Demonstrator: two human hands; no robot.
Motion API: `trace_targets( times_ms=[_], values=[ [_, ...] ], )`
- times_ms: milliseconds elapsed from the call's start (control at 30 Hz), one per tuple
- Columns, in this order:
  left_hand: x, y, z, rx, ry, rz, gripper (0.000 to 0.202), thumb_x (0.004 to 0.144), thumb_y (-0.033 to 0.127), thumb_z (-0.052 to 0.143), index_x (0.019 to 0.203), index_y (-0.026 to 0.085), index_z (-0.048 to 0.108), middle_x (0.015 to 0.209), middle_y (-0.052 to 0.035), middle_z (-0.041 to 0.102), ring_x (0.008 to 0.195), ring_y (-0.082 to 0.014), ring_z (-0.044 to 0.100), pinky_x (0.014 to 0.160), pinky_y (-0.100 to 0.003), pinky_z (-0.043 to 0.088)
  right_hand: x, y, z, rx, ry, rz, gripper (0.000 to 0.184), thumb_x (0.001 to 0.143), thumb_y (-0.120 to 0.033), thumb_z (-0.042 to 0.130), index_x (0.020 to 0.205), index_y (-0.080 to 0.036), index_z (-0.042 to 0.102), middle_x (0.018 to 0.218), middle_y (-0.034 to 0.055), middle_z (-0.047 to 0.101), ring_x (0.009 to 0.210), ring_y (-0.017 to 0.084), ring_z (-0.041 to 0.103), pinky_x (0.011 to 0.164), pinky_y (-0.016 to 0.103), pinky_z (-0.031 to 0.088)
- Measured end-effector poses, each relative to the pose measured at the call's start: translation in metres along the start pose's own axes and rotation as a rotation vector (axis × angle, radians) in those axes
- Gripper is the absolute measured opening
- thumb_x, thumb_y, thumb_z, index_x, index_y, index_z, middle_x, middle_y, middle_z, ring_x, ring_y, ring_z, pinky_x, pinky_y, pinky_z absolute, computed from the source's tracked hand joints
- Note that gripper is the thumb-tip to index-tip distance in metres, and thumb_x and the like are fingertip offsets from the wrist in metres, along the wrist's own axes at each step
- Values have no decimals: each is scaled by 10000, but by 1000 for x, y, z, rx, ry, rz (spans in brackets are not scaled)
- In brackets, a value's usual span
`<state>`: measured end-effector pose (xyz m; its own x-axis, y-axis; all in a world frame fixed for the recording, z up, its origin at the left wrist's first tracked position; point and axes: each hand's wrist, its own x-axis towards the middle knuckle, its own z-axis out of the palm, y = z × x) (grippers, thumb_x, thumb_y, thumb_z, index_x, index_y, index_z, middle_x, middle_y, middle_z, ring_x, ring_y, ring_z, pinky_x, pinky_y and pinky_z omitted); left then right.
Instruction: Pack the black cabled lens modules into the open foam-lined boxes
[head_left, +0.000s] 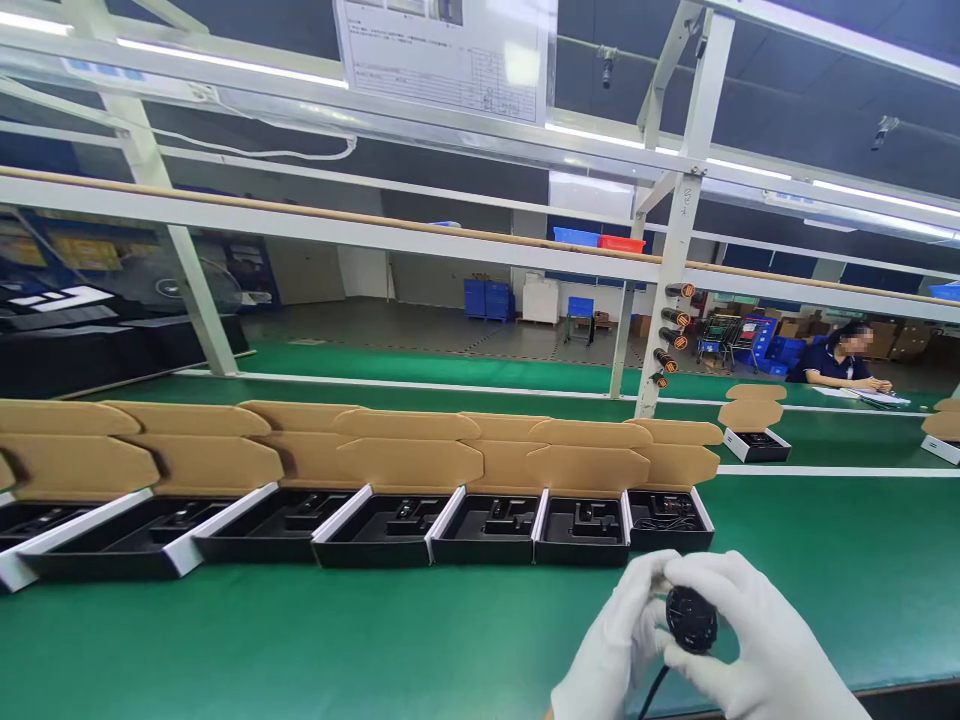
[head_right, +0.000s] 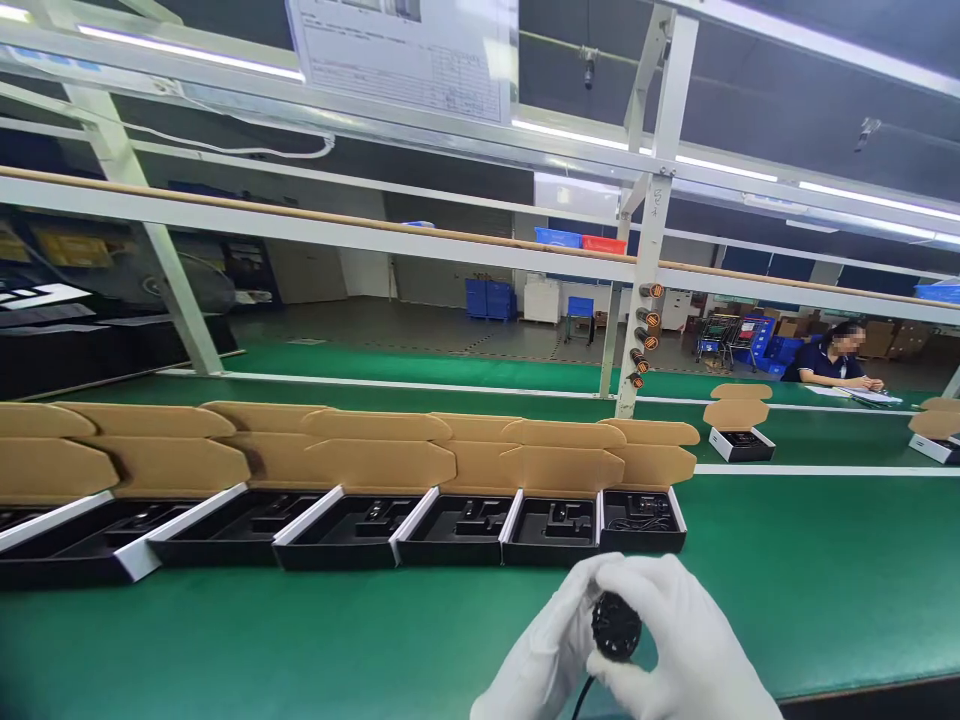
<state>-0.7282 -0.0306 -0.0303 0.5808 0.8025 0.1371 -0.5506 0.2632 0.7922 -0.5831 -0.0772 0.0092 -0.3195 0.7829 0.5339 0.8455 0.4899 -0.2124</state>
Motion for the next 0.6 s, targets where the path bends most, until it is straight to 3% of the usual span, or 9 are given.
trace_targets(
  times_ms=[67,200,367,467,533,600],
  values=[
    [0,4,1,-28,-71,18,411,797,501,631,1047,177,662,1061,-101,635,990,-261,564,865,-377,470,1,-4,-2,1,48,-47,490,737,-216,652,1211,-297,562,1113,49,676,964,209,656,789,324,568],
    [-5,6,-2,-78,-97,38,359,799,469,654,1024,189,666,983,-89,634,937,-236,571,817,-346,471,3,-8,-3,-6,118,-123,560,721,-195,674,1252,-297,528,1098,38,678,956,185,660,788,287,571],
    [-10,24,-17,162,109,87,418,686,506,775,899,173,641,859,-39,599,772,-155,537,672,-252,427,6,2,0,50,75,-37,464,756,-209,660,1200,-301,565,1085,33,683,937,181,667,773,272,579],
    [-2,34,-29,225,98,104,464,684,579,745,878,171,637,812,-30,589,737,-158,535,679,-270,435,10,8,6,113,87,-6,392,763,-233,658,1146,-282,586,1081,41,684,916,184,674,737,262,587],
    [8,28,-42,138,41,37,541,719,678,644,907,170,644,815,-38,597,740,-165,553,709,-289,452,14,9,10,128,113,-44,406,770,-230,656,1165,-284,577,1103,44,681,963,195,669,769,271,586],
    [18,9,-60,76,1,-78,653,741,755,533,942,146,653,834,-67,622,744,-176,579,716,-305,463,19,7,12,129,160,-98,432,775,-240,671,1189,-289,561,1128,46,677,1016,204,659,807,277,580]
  ],
)
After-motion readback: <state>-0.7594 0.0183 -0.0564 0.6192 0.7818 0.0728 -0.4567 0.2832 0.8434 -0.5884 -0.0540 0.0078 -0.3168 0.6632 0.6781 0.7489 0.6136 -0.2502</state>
